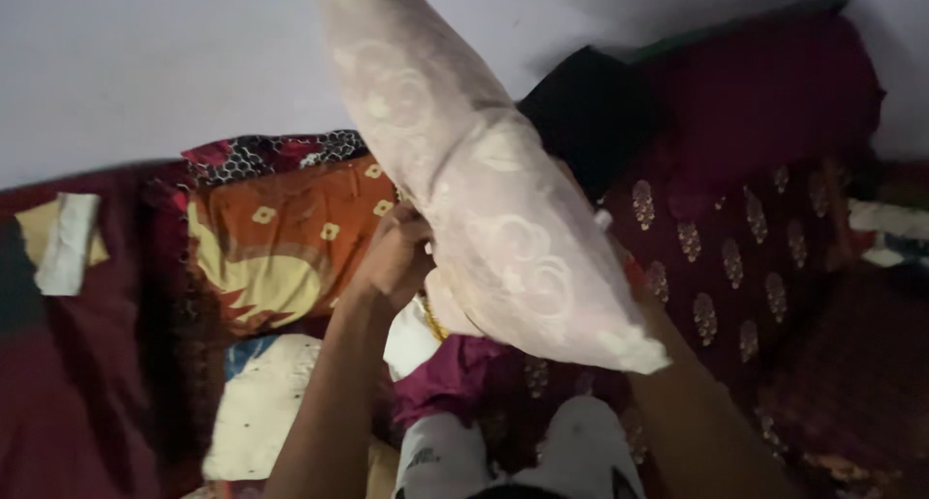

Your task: The person places a pillow into a purple pillowcase, smoothing it out and folding the edges to secure it.

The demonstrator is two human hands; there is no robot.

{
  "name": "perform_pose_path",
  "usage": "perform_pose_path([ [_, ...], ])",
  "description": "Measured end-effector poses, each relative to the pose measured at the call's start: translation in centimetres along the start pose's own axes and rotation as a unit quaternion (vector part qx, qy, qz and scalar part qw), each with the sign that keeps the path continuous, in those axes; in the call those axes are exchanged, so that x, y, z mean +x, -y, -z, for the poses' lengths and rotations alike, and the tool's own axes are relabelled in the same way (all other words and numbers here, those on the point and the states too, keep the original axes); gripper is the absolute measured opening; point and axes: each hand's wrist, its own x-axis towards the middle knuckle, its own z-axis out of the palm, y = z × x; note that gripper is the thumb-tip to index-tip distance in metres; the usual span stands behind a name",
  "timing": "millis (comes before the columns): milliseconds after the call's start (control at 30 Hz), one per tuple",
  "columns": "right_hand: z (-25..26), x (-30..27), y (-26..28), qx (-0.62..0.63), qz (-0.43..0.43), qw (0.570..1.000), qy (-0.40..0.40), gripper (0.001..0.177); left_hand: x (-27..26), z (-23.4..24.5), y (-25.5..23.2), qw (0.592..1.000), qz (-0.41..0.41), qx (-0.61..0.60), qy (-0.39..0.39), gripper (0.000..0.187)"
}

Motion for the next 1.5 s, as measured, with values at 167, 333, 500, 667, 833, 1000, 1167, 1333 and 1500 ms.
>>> perform_pose_path([
  [167,-0.6,2.8,2.9,0.020,0.022,0.999,-0.016,0.030,0.1,1.3,-4.3,0.992,-0.016,-0.117,-0.051,0.036],
  [333,1.7,2.3,5.1,-0.042,-0.141,0.977,-0.152,0.031,1.8,2.2,-7.4,0.988,-0.077,0.099,-0.086,0.031],
  [500,6.4,0.7,3.8,0.046,-0.186,0.944,-0.269,0.028,2.7,0.6,-9.4,0.975,-0.071,0.149,-0.149,0.027],
  [667,12.5,-1.7,2.9,0.078,-0.265,0.912,-0.302,0.023,3.1,0.1,-8.2,0.958,-0.086,0.215,-0.168,0.026],
  [833,17.2,-2.8,-0.1,0.096,-0.206,0.942,-0.249,0.020,4.7,-2.6,-4.2,0.964,-0.099,0.188,-0.162,0.024],
  [1000,17.5,-3.2,-3.5,0.180,-0.151,0.960,-0.150,0.017,6.5,-4.6,0.0,0.997,-0.045,-0.008,-0.065,0.038],
  [1167,14.3,-3.9,-8.5,0.333,-0.172,0.919,-0.120,0.016,6.9,-6.1,4.6,0.963,0.122,-0.191,-0.147,0.051],
  [1333,10.4,-6.9,-15.9,0.311,-0.254,0.911,-0.098,0.023,5.1,-4.9,8.2,0.967,0.243,0.052,-0.051,0.047],
  [1500,7.7,-8.9,-25.6,0.035,-0.205,0.977,-0.036,0.042,3.5,-1.8,10.1,0.933,0.305,0.189,-0.014,0.044],
])
